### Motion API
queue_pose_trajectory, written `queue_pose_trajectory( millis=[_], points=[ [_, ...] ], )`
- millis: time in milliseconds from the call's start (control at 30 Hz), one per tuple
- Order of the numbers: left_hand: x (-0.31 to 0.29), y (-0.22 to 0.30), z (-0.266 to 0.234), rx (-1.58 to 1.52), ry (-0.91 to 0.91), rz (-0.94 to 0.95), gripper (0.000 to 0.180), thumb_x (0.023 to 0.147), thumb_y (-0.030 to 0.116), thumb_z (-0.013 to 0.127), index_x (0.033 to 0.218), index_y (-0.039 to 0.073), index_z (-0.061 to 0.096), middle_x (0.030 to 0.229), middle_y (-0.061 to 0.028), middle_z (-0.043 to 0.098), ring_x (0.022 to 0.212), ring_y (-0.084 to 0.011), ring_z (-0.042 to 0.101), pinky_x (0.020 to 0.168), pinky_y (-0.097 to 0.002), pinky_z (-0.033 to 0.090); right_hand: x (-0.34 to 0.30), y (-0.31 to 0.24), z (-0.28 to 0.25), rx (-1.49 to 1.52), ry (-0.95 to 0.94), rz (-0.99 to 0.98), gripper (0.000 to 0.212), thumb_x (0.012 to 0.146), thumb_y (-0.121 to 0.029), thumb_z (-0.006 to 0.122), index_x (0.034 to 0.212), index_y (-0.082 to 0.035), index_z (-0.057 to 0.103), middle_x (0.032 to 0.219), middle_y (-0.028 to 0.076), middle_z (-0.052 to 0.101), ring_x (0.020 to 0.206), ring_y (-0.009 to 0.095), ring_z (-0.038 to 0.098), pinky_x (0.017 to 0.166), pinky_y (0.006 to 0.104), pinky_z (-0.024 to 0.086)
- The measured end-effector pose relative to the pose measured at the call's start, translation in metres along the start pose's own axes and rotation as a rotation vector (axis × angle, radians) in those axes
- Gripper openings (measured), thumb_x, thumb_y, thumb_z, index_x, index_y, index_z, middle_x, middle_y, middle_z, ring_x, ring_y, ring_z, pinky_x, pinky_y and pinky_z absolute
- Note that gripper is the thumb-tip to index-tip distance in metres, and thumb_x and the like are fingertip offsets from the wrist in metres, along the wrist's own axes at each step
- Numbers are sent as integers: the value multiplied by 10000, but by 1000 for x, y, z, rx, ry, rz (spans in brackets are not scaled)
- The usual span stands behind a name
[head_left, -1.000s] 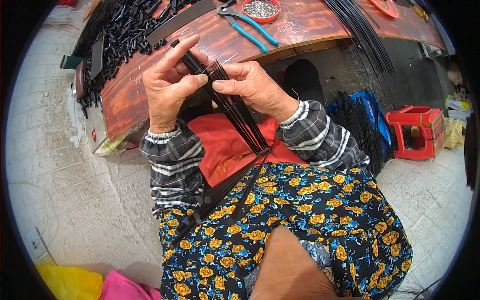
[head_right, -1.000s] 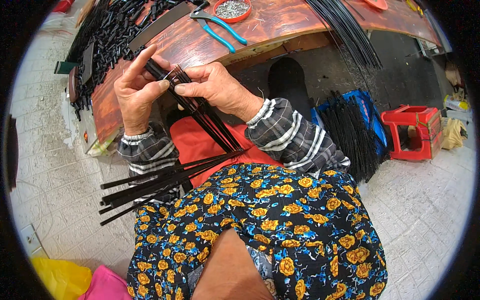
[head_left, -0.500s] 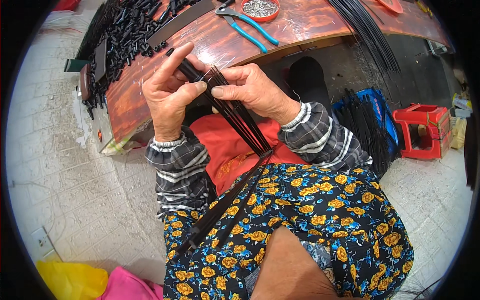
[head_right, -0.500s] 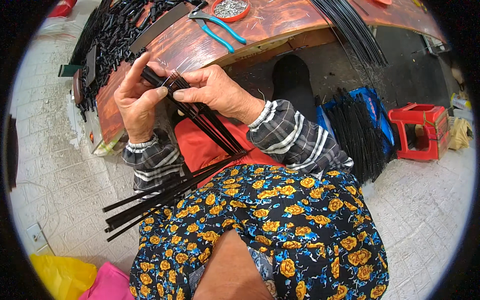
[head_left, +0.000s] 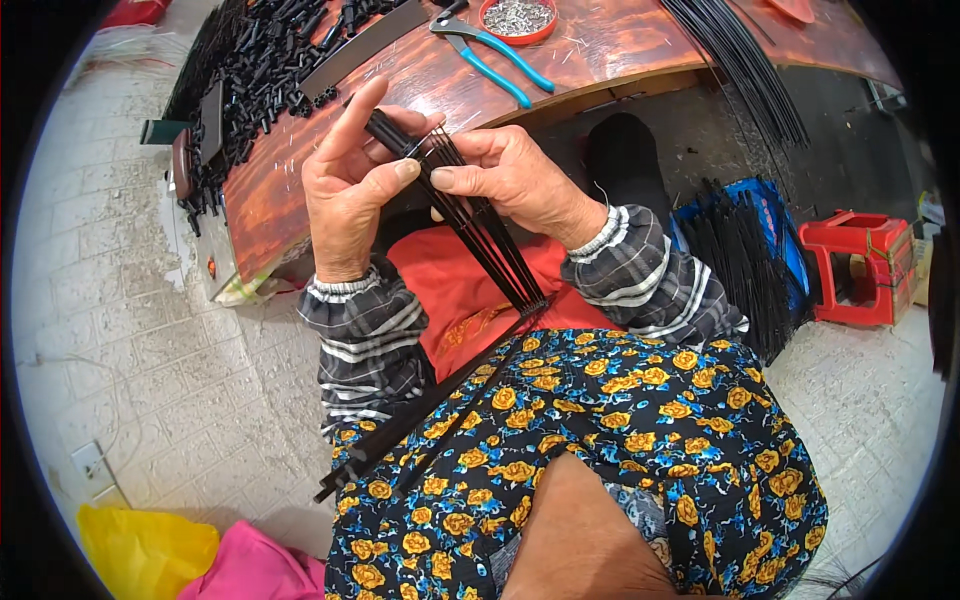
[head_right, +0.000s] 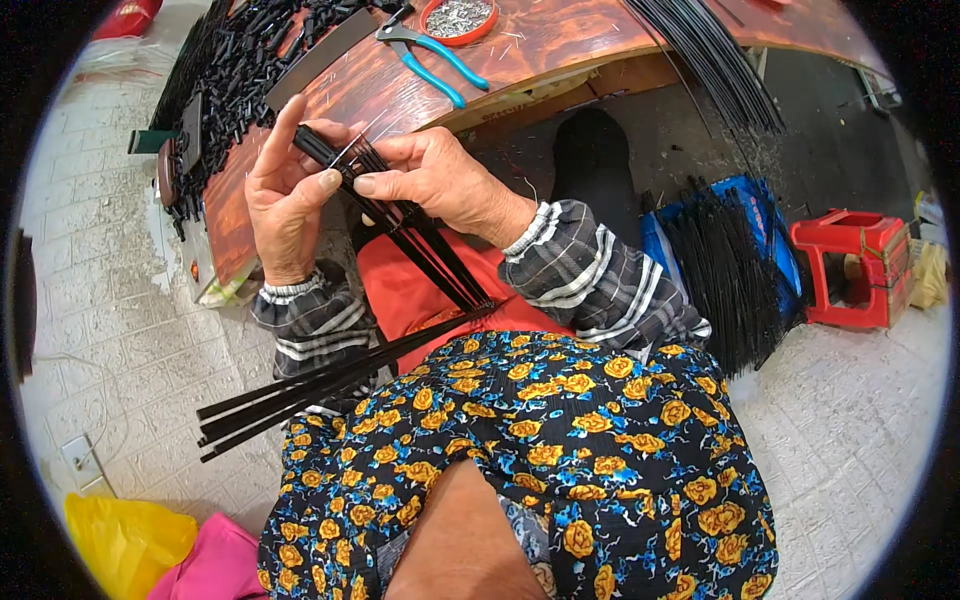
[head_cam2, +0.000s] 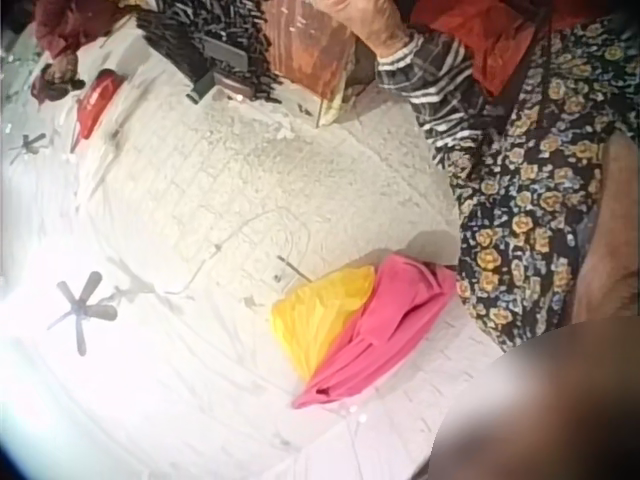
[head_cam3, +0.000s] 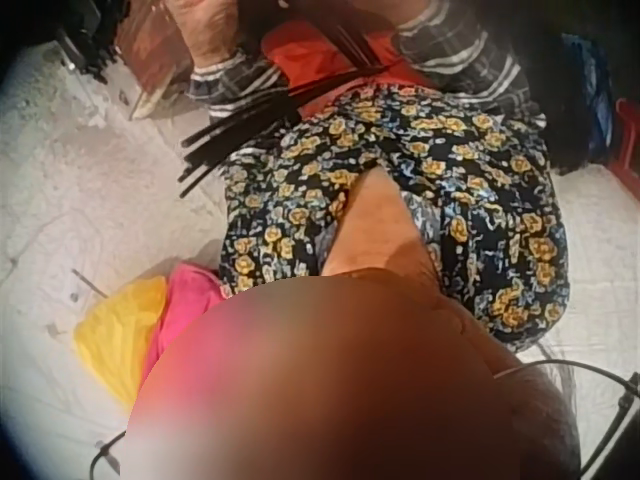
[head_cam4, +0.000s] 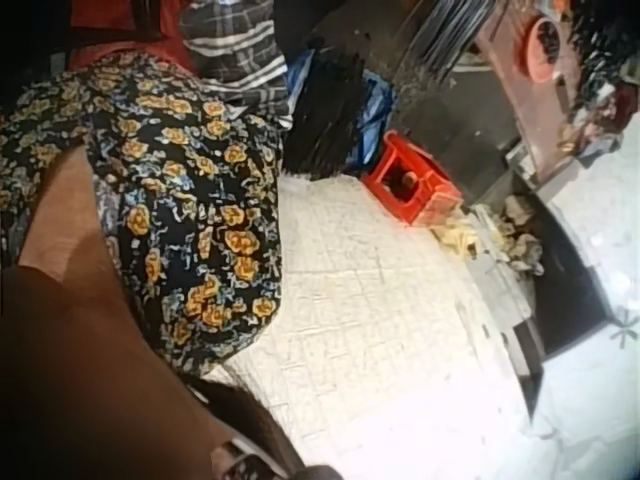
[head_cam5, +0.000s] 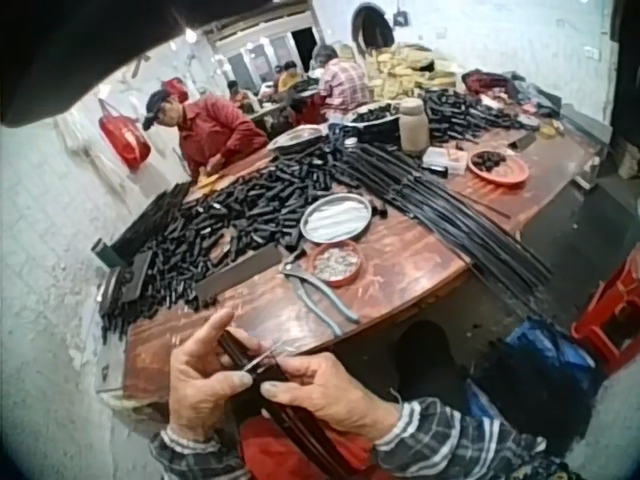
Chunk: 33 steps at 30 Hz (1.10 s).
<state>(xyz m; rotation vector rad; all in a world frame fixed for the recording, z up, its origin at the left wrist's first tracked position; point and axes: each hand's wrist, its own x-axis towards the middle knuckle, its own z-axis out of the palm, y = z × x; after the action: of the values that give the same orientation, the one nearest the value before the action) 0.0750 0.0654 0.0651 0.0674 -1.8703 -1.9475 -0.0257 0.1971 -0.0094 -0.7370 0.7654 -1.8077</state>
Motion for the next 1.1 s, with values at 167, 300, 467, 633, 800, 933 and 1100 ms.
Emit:
queue_pose_trajectory(
  millis=[167,300,467,633,800,933,1100],
  points=[
    [4,8,-7,-35,-150,-88,677,746,-95,568,1387,-29,361,1140,-149,557,1119,-278,564,958,-367,466,-1,-2,0,20,6,28,277,892,-118,620,1129,22,589,898,47,649,757,117,636,696,255,550],
    [6,13,-11,6,-165,-95,667,752,-80,557,1389,-23,366,1144,-129,550,1131,-252,553,954,-344,464,1,-2,2,55,9,43,285,887,-132,630,1128,17,591,900,52,651,756,122,645,682,248,548],
    [11,14,-18,74,-238,-164,698,745,-48,597,1395,-35,344,1155,-132,534,1114,-240,562,957,-334,460,0,-5,0,15,18,103,300,888,-160,632,1131,11,588,880,65,659,734,130,656,661,235,544],
    [12,14,-22,39,-246,-185,671,752,-62,595,1384,-32,370,1130,-106,549,1079,-206,574,943,-312,466,0,-11,3,12,7,118,315,889,-183,631,1135,7,579,858,76,665,731,138,663,651,231,543],
    [11,11,-23,-8,-248,-177,651,753,-80,567,1377,-22,392,1100,-85,563,1026,-176,593,915,-289,476,1,-8,3,51,36,117,308,887,-163,628,1142,3,577,880,73,660,736,147,670,645,236,548],
    [9,10,-18,64,-206,-147,656,735,-58,539,1376,32,432,1056,-64,583,958,-121,588,837,-242,479,1,-8,5,57,49,125,317,887,-156,627,1155,4,571,889,65,657,737,149,670,646,239,551],
    [9,8,-15,101,-180,-133,670,718,-84,503,1373,43,444,1047,-60,580,950,-114,586,818,-235,478,1,-6,1,50,58,136,314,885,-134,626,1159,8,569,897,61,654,740,151,669,648,243,554]
  ],
)
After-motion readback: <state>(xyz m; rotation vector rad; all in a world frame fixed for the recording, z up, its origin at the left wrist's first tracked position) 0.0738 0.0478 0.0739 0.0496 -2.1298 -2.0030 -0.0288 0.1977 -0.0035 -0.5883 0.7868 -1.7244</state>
